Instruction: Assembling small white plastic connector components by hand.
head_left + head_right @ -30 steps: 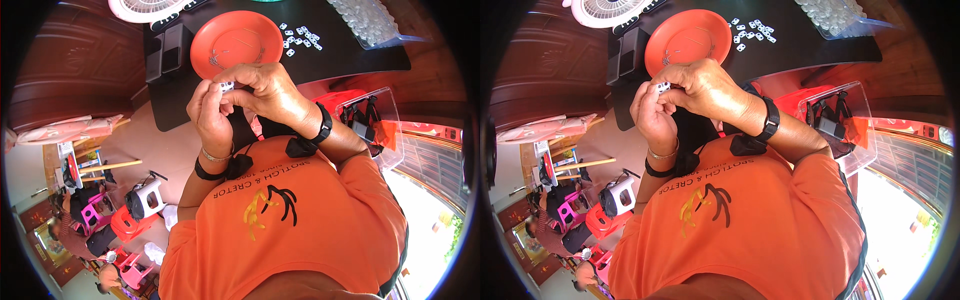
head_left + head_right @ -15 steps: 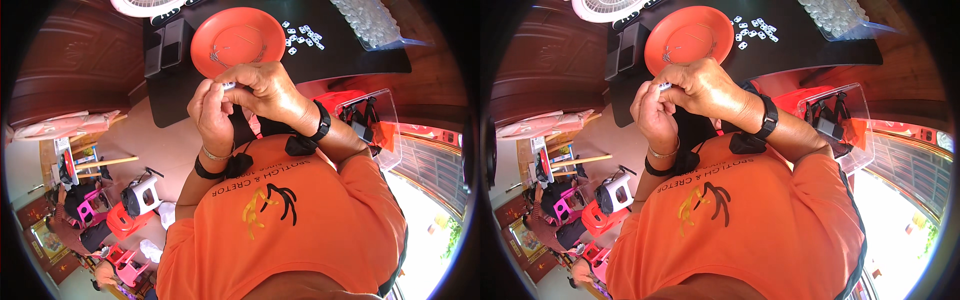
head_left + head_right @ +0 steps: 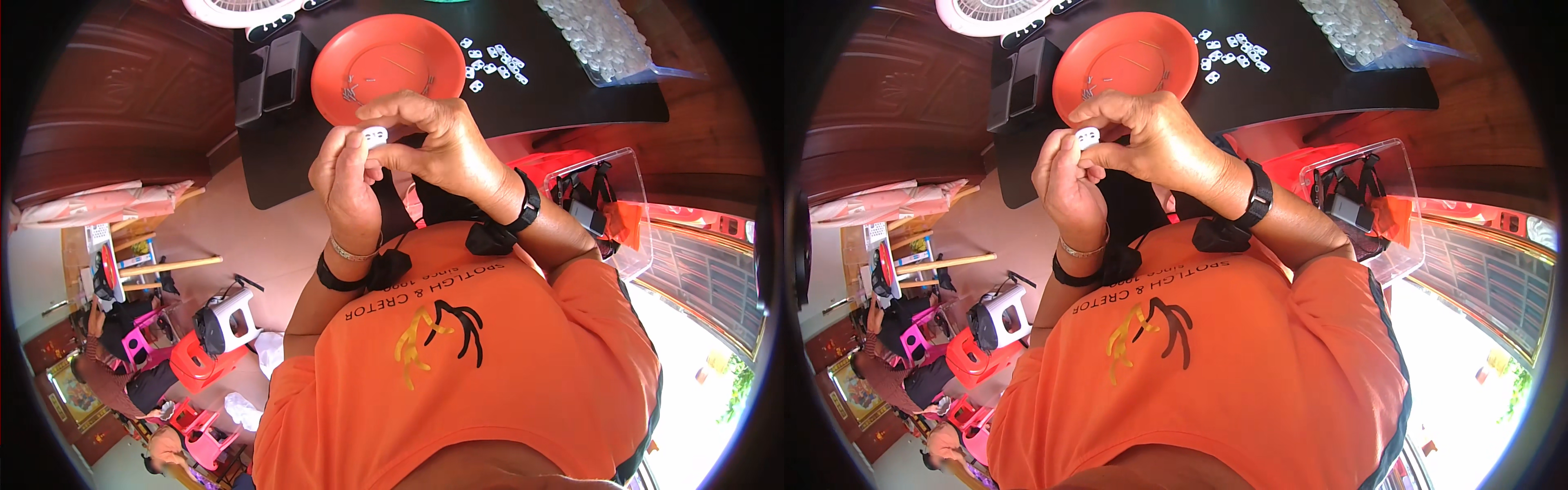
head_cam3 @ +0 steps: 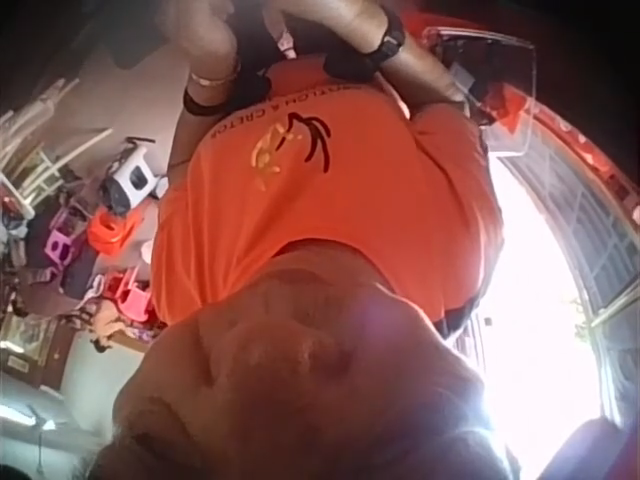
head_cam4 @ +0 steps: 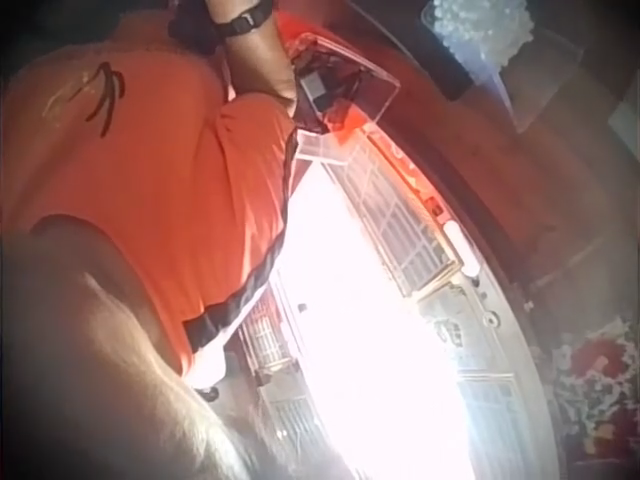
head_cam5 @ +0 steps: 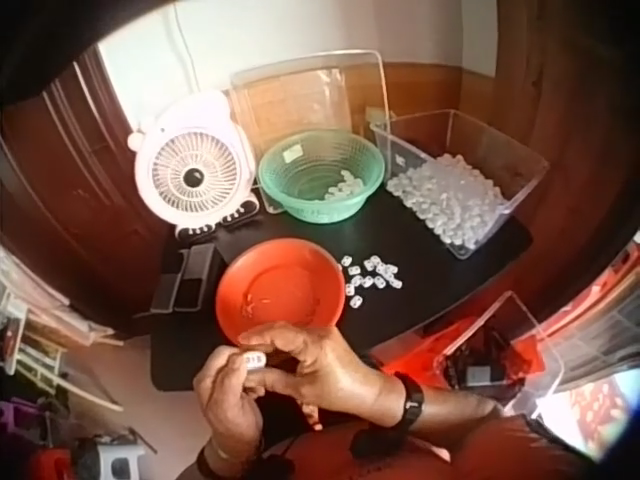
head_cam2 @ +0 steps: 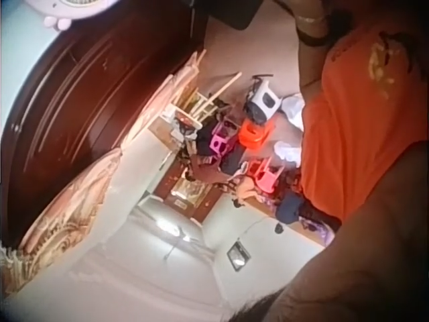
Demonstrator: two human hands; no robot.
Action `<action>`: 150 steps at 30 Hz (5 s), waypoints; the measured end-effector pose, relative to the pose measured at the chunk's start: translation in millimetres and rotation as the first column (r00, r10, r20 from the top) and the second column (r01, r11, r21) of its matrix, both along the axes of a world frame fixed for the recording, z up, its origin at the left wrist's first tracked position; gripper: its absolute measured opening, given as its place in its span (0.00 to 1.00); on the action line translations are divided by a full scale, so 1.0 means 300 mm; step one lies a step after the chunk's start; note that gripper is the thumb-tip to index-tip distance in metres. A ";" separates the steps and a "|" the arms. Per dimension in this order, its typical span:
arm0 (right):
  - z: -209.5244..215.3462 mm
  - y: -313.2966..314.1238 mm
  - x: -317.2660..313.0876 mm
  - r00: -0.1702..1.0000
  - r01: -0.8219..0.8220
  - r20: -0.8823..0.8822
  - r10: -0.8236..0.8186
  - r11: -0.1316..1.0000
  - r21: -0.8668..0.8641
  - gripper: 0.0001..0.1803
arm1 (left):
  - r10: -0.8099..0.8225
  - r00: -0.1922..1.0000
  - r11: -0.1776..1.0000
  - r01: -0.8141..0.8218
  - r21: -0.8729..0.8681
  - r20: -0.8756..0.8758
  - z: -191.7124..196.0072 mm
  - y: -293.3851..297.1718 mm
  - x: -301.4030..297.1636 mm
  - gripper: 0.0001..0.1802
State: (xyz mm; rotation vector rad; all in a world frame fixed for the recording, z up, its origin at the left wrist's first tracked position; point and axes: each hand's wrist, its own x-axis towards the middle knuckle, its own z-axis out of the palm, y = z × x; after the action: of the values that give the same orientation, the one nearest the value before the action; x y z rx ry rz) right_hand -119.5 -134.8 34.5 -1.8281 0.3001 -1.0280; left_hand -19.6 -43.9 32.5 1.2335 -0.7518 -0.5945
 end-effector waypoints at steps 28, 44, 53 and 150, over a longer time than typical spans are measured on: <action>0.453 -0.408 -0.296 0.512 0.609 0.069 -0.856 0.305 -0.733 0.16 | -0.123 0.991 0.992 0.120 -0.047 -0.057 -0.051 -0.007 0.087 0.14; 0.032 -1.279 0.114 0.279 -0.232 -0.642 -0.714 0.599 -0.767 0.17 | -0.164 0.976 0.980 0.178 0.089 -0.146 -0.076 -0.020 0.138 0.11; 0.088 -1.147 0.157 0.176 -0.300 -0.919 -0.353 0.870 -0.392 0.14 | -0.164 0.979 0.982 0.174 0.070 -0.124 -0.084 -0.034 0.159 0.11; 0.018 -0.510 0.321 0.467 -0.474 -0.741 -0.482 0.571 -0.670 0.07 | -0.366 0.870 0.923 0.385 -0.008 -0.329 -0.108 0.060 0.205 0.07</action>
State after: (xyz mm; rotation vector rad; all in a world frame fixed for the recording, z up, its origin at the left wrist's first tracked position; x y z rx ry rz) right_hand -23.1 -288.0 39.8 -3.2260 0.4836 0.0814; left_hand 41.8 -26.0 0.1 1.0080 -0.6995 -1.1212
